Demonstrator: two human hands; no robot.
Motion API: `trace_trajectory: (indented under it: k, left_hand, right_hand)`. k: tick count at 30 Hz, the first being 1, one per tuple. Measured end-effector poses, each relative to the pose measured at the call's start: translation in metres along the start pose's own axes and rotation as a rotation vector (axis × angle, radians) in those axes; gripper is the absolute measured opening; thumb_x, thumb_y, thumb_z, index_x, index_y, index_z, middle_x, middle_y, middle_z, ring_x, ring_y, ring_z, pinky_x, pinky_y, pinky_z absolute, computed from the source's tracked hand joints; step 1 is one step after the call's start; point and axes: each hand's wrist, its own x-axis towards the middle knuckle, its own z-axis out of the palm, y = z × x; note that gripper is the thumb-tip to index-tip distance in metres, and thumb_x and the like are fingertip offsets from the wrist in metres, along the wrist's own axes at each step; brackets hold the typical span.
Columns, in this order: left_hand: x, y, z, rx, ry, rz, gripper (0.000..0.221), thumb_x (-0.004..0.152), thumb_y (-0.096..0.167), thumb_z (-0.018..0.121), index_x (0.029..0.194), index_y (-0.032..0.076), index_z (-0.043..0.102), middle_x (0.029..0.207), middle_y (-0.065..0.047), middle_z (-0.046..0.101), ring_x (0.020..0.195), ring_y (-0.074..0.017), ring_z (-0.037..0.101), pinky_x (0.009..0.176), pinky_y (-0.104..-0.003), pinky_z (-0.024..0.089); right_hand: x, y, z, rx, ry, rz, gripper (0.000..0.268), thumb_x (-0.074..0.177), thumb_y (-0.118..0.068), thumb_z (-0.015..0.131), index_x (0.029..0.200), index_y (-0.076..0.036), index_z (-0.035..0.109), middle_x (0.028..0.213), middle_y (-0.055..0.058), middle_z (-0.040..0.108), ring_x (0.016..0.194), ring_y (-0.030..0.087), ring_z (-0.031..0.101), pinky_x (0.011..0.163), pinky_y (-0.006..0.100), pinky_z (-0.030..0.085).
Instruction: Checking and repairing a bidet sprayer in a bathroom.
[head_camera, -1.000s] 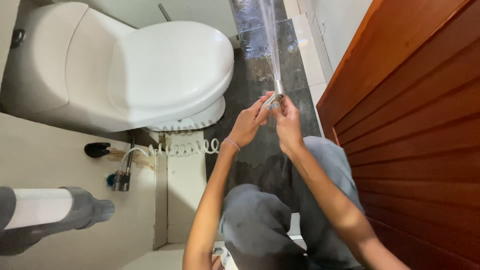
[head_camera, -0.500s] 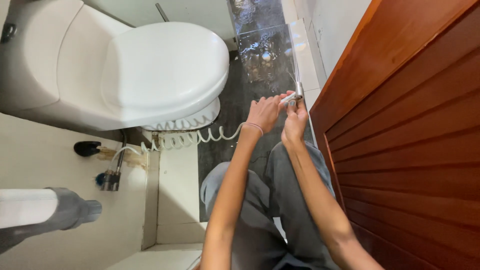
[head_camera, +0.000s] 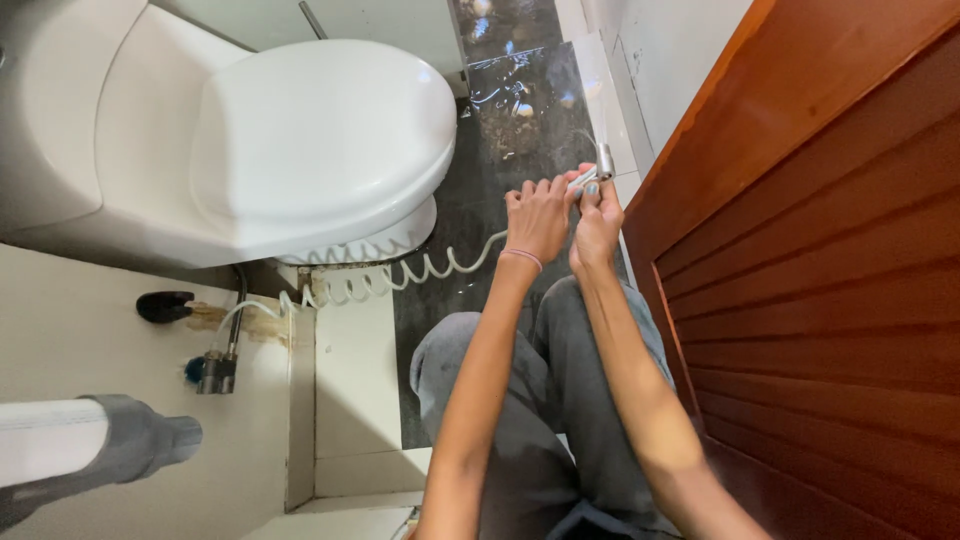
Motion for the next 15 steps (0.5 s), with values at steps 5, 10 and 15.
trace_trajectory:
  k: [5, 10, 15]
  left_hand:
    - [0.008, 0.009, -0.004, 0.033, 0.023, -0.116, 0.028, 0.108, 0.037, 0.050, 0.118, 0.014, 0.063, 0.106, -0.011, 0.066, 0.104, -0.0311, 0.060, 0.091, -0.050, 0.042]
    - [0.012, 0.015, -0.011, -0.032, 0.162, -0.176, 0.041, 0.095, 0.031, 0.062, 0.128, 0.008, 0.059, 0.122, -0.016, 0.058, 0.119, -0.0350, 0.052, 0.098, -0.055, 0.040]
    - [0.008, 0.016, -0.035, -0.151, 0.231, -0.228, 0.058, 0.093, 0.025, 0.069, 0.141, 0.000, 0.049, 0.139, -0.022, 0.047, 0.134, -0.0401, 0.043, 0.110, -0.059, 0.034]
  right_hand:
    - [0.018, 0.002, 0.003, 0.067, -0.082, 0.021, 0.025, 0.111, -0.006, 0.042, 0.131, 0.001, 0.056, 0.115, 0.010, 0.067, 0.098, 0.013, 0.062, 0.092, 0.028, 0.053]
    - [0.051, 0.009, 0.003, -0.042, -0.107, 0.023, 0.024, 0.113, -0.009, 0.041, 0.129, -0.001, 0.057, 0.111, 0.010, 0.066, 0.096, 0.014, 0.062, 0.087, 0.029, 0.052]
    - [0.091, 0.018, 0.008, 0.102, -0.148, -0.009, 0.023, 0.112, -0.011, 0.043, 0.127, -0.001, 0.057, 0.109, 0.008, 0.065, 0.102, 0.018, 0.066, 0.098, 0.036, 0.059]
